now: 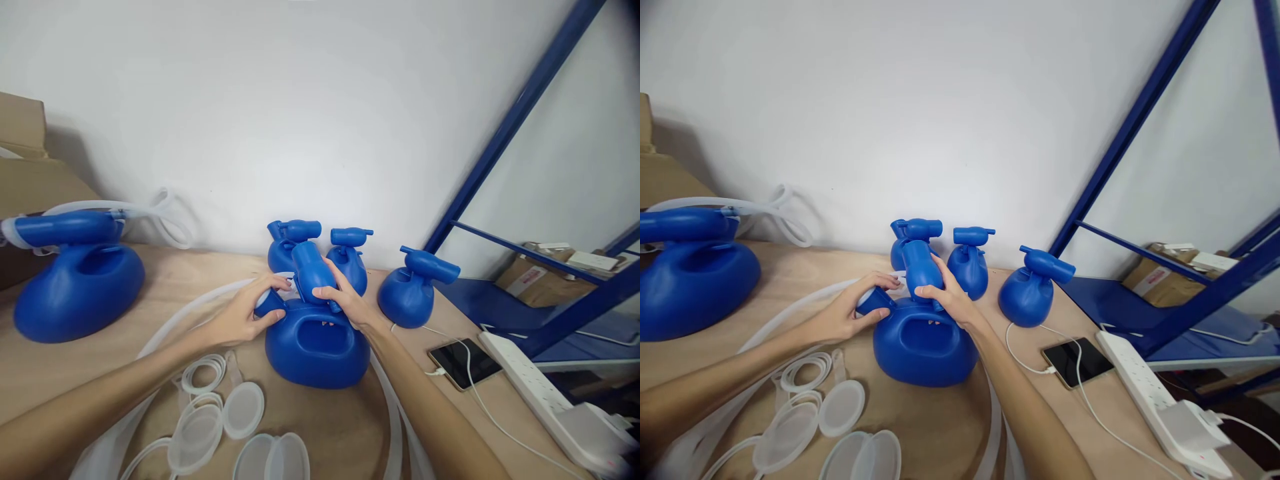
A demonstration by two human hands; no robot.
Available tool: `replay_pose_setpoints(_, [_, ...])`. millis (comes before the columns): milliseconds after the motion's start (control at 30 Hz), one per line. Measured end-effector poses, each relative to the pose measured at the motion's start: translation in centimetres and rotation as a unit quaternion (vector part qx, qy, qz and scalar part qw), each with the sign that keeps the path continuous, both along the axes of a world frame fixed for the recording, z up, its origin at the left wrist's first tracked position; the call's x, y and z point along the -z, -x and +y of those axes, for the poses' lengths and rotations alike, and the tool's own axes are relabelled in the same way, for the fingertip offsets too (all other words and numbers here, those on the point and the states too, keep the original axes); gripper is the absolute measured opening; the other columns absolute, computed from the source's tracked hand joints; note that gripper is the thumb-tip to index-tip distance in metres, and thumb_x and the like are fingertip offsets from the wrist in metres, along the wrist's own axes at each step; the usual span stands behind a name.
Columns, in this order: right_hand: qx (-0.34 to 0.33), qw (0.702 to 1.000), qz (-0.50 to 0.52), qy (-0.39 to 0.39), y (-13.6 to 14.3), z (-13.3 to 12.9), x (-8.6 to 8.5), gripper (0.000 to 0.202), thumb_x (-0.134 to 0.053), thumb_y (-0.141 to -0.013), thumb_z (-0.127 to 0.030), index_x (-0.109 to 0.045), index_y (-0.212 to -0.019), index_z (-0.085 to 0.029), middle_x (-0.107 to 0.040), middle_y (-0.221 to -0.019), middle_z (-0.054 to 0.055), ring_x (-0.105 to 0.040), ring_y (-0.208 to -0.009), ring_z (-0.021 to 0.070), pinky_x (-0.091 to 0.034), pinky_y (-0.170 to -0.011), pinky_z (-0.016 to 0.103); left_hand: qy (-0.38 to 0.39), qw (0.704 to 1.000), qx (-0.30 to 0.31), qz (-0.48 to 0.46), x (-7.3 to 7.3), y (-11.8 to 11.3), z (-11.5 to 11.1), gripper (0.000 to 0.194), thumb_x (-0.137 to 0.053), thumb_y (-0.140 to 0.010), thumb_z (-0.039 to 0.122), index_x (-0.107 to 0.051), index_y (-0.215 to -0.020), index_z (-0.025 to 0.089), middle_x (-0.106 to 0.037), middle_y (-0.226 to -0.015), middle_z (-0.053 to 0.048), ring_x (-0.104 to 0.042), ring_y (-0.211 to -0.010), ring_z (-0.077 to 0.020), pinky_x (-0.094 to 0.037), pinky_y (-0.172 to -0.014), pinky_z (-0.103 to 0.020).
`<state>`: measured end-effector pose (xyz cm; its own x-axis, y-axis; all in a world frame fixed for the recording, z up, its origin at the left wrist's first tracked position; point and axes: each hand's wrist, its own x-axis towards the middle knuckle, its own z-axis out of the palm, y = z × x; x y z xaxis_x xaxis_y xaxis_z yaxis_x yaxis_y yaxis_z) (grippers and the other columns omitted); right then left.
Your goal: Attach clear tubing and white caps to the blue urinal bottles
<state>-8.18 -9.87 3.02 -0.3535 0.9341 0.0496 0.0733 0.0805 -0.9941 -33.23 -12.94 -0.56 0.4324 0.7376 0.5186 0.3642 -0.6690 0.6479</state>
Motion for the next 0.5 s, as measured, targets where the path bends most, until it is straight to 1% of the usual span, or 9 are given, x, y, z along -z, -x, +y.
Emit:
replay_pose_setpoints(33, [0.001,1.0,-0.004,0.001,0.0,0.0,0.0,0.099,-0.084,-0.07,-0.043,-0.041,-0.158,-0.035,-0.058,-0.151,0.004,-0.064,-0.126,0.0331,-0.06,-0.094,0.041,0.013,1.0,0.004,-0.004,-0.1,0.1,-0.1,0.023,-0.063,-0.098,0.036,-0.059,-0.116,0.023,-0.062,-0.139,-0.012,-0.056,-0.136,-0.0309,-0.058,-0.098,-0.042])
replay_pose_setpoints(100, [0.006,1.0,-0.005,-0.005,0.0,-0.1,0.0,0.097,-0.084,-0.07,-0.042,-0.043,-0.158,-0.036,-0.057,-0.153,0.003,-0.063,-0.129,0.0321,-0.061,-0.092,0.038,0.042,0.999,0.011,0.002,-0.3,0.2,-0.1,0.025,-0.064,-0.097,0.043,-0.057,-0.11,0.023,-0.059,-0.141,-0.014,-0.056,-0.135,-0.0328,-0.062,-0.078,-0.034])
replay_pose_setpoints(167, [0.006,1.0,0.009,-0.003,-0.1,-0.3,0.0,0.094,-0.084,-0.071,-0.042,-0.045,-0.157,-0.036,-0.059,-0.151,0.002,-0.064,-0.126,0.0306,-0.062,-0.085,0.033,0.067,0.997,0.017,0.032,-0.6,0.5,0.2,0.038,-0.065,-0.095,0.049,-0.054,-0.12,0.023,-0.057,-0.143,-0.016,-0.058,-0.131,-0.0343,-0.061,-0.065,-0.03])
replay_pose_setpoints(200, [0.003,1.0,0.018,0.003,-0.1,-0.4,0.0,0.093,-0.083,-0.072,-0.042,-0.044,-0.157,-0.036,-0.061,-0.148,0.003,-0.067,-0.122,0.0298,-0.062,-0.078,0.031,0.071,0.996,0.02,0.057,-0.8,0.7,0.3,0.048,-0.065,-0.094,0.051,-0.052,-0.13,0.023,-0.057,-0.144,-0.017,-0.058,-0.131,-0.0347,-0.061,-0.066,-0.031])
replay_pose_setpoints(267, [-0.003,0.999,0.031,0.016,-0.1,-0.6,0.0,0.096,-0.081,-0.073,-0.043,-0.041,-0.159,-0.037,-0.066,-0.14,0.005,-0.072,-0.108,0.0279,-0.06,-0.063,0.028,0.074,0.988,0.014,0.131,-1.7,1.3,0.6,0.07,-0.064,-0.093,0.056,-0.041,-0.149,0.021,-0.053,-0.151,-0.019,-0.057,-0.133,-0.0354,-0.062,-0.083,-0.039])
replay_pose_setpoints(333, [-0.003,0.999,0.035,0.019,-0.2,-0.8,0.2,0.099,-0.08,-0.074,-0.044,-0.035,-0.162,-0.037,-0.068,-0.135,0.006,-0.074,-0.095,0.026,-0.058,-0.054,0.027,0.069,0.972,-0.017,0.224,-3.2,2.3,0.3,0.092,-0.066,-0.087,0.063,-0.032,-0.159,0.017,-0.045,-0.16,-0.022,-0.052,-0.141,-0.0383,-0.052,-0.106,-0.047])
replay_pose_setpoints(367, [-0.001,0.999,0.034,0.016,-0.2,-0.9,0.2,0.1,-0.079,-0.075,-0.044,-0.032,-0.163,-0.037,-0.069,-0.134,0.006,-0.075,-0.092,0.0252,-0.058,-0.053,0.027,0.064,0.96,-0.049,0.268,-4.1,2.9,-0.1,0.098,-0.068,-0.084,0.066,-0.032,-0.16,0.015,-0.043,-0.161,-0.024,-0.05,-0.143,-0.0405,-0.047,-0.112,-0.049])
replay_pose_setpoints(433, [0.002,1.0,0.031,0.001,-0.3,-1.0,0.3,0.101,-0.078,-0.076,-0.044,-0.031,-0.164,-0.036,-0.069,-0.135,0.006,-0.075,-0.095,0.0253,-0.06,-0.057,0.028,0.053,0.93,-0.129,0.341,-5.4,4.4,-1.6,0.088,-0.067,-0.082,0.064,-0.049,-0.151,0.014,-0.053,-0.153,-0.025,-0.056,-0.137,-0.0434,-0.047,-0.11,-0.051])
replay_pose_setpoints(500, [0.004,0.999,0.027,-0.023,-0.3,-0.9,0.3,0.1,-0.078,-0.077,-0.045,-0.032,-0.164,-0.034,-0.069,-0.135,0.006,-0.073,-0.106,0.0269,-0.064,-0.069,0.03,0.059,0.898,-0.178,0.397,-5.8,5.7,-3.5,0.055,-0.067,-0.082,0.053,-0.071,-0.125,0.018,-0.073,-0.124,-0.021,-0.07,-0.112,-0.0413,-0.054,-0.094,-0.047])
